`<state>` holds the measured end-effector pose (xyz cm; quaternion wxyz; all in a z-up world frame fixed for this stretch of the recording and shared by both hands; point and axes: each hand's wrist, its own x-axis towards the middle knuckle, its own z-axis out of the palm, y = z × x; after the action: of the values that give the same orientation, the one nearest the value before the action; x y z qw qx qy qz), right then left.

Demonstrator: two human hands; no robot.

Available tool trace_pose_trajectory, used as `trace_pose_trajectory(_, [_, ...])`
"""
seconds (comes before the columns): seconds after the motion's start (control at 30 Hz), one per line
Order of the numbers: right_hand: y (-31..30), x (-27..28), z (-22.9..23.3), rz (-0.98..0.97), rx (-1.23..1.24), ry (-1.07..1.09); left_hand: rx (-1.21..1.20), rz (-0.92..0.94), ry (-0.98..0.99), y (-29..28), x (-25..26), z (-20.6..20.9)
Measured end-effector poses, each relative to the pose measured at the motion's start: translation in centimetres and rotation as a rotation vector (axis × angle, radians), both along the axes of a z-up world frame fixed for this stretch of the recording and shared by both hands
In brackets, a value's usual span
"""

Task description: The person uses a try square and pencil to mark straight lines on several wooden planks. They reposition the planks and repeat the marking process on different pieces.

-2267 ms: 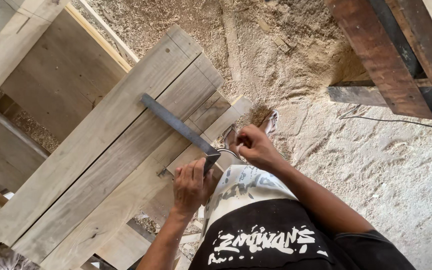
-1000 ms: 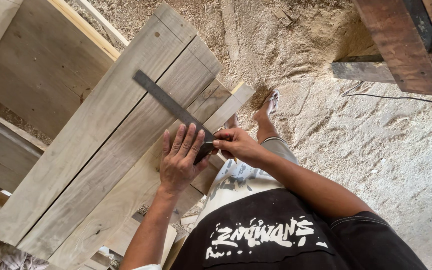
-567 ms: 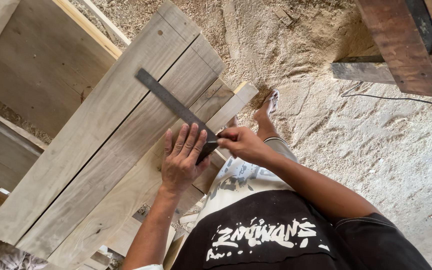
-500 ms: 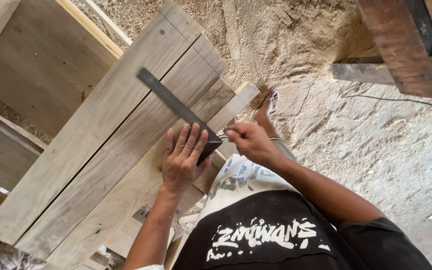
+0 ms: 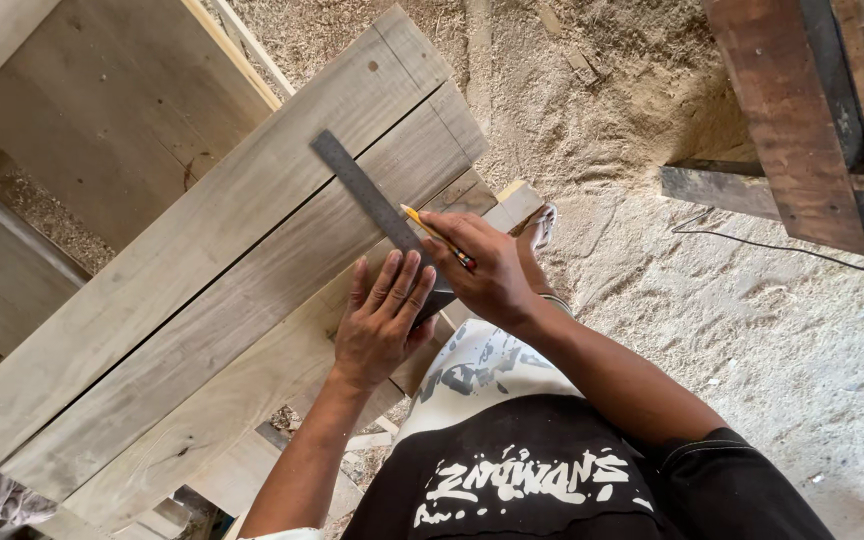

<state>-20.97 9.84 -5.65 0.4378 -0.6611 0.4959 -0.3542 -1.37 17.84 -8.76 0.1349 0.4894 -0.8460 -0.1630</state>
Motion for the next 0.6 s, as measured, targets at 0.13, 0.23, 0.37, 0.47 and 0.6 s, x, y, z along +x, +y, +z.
trace_pose_trajectory(0.13, [0.2,0.2,-0.2,0.017,-0.058,0.074,0.018,-0.008,0.008,-0.2,0.1,-0.1])
trace_pose_trajectory(0.23, [0.8,-0.3,0.4,0.028,-0.056,0.090,0.027,-0.007,0.011,0.0,0.1,-0.1])
trace_pose_trajectory(0.37, [-1.4,1.2,0.1,0.075,-0.135,0.080,-0.008,-0.002,-0.005,-0.4,0.4,-0.4])
trace_pose_trajectory(0.47, [-3.2,2.7,-0.2,0.076,-0.181,0.051,0.023,-0.019,0.001,0.0,0.1,-0.4])
trace_pose_trajectory(0.6, [-3.2,2.4,1.4,0.102,-0.167,0.104,0.047,-0.016,0.029,-0.2,0.3,-0.2])
